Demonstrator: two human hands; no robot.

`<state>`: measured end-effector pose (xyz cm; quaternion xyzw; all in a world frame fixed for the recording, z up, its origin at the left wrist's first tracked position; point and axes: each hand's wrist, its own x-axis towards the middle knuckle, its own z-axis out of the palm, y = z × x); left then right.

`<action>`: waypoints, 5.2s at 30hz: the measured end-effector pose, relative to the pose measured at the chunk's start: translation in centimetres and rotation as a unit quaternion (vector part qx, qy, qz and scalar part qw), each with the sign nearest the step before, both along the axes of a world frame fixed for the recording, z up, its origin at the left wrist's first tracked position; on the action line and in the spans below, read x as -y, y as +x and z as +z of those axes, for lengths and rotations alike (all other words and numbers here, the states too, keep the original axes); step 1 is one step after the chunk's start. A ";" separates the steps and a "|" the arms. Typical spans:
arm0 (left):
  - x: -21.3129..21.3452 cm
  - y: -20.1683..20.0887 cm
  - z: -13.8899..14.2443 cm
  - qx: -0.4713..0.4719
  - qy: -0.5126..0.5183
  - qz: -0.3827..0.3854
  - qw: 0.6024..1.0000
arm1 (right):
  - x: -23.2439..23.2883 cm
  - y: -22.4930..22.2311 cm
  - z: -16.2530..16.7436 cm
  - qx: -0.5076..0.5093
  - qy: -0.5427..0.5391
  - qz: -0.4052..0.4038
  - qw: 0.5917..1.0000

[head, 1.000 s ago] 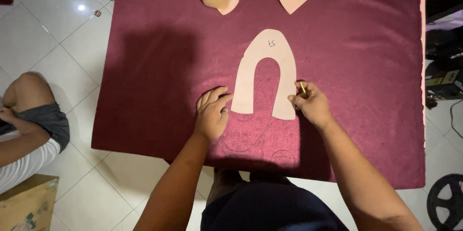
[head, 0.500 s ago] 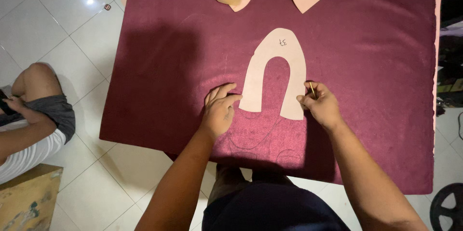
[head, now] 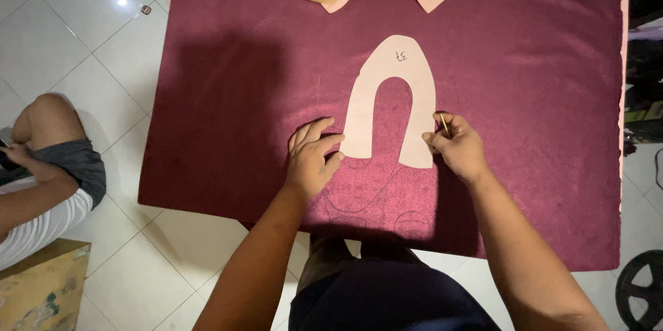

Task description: The person traces around U-shaped paper patterns placed on a maroon fabric sheet, using a pen to draw outline marks. They reposition and smooth the fabric, move the pattern pieces aside, and continue tracing outlines of additional pattern pieces on the fabric.

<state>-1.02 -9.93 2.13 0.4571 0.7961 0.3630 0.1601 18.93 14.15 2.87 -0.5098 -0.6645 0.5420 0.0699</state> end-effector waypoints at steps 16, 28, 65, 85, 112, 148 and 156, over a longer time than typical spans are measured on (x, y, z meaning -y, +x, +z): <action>-0.3 0.1 0.5 0.022 -0.028 0.000 0.999 | -0.3 0.1 -0.2 0.056 0.052 0.044 0.996; -0.3 0.4 0.3 0.015 -0.018 0.012 1.000 | -0.3 -0.8 0.5 0.111 0.054 0.031 0.992; -0.4 0.9 -0.7 -0.024 0.007 0.002 1.000 | -0.5 0.6 -0.9 0.155 0.126 0.097 0.975; -0.7 1.0 -0.9 -0.020 -0.028 0.004 0.999 | 0.3 -0.6 -1.3 0.246 0.151 0.068 0.955; -0.8 1.0 -1.6 -0.037 -0.025 0.019 0.999 | 0.7 -0.6 -1.3 0.234 0.167 0.069 0.955; -1.0 1.0 -0.5 -0.045 -0.021 0.005 0.999 | 1.0 0.7 -0.5 0.178 0.135 0.049 0.974; -2.6 2.5 -1.4 -0.128 -0.098 -0.021 0.987 | 1.2 0.8 -0.3 0.137 0.179 0.084 0.971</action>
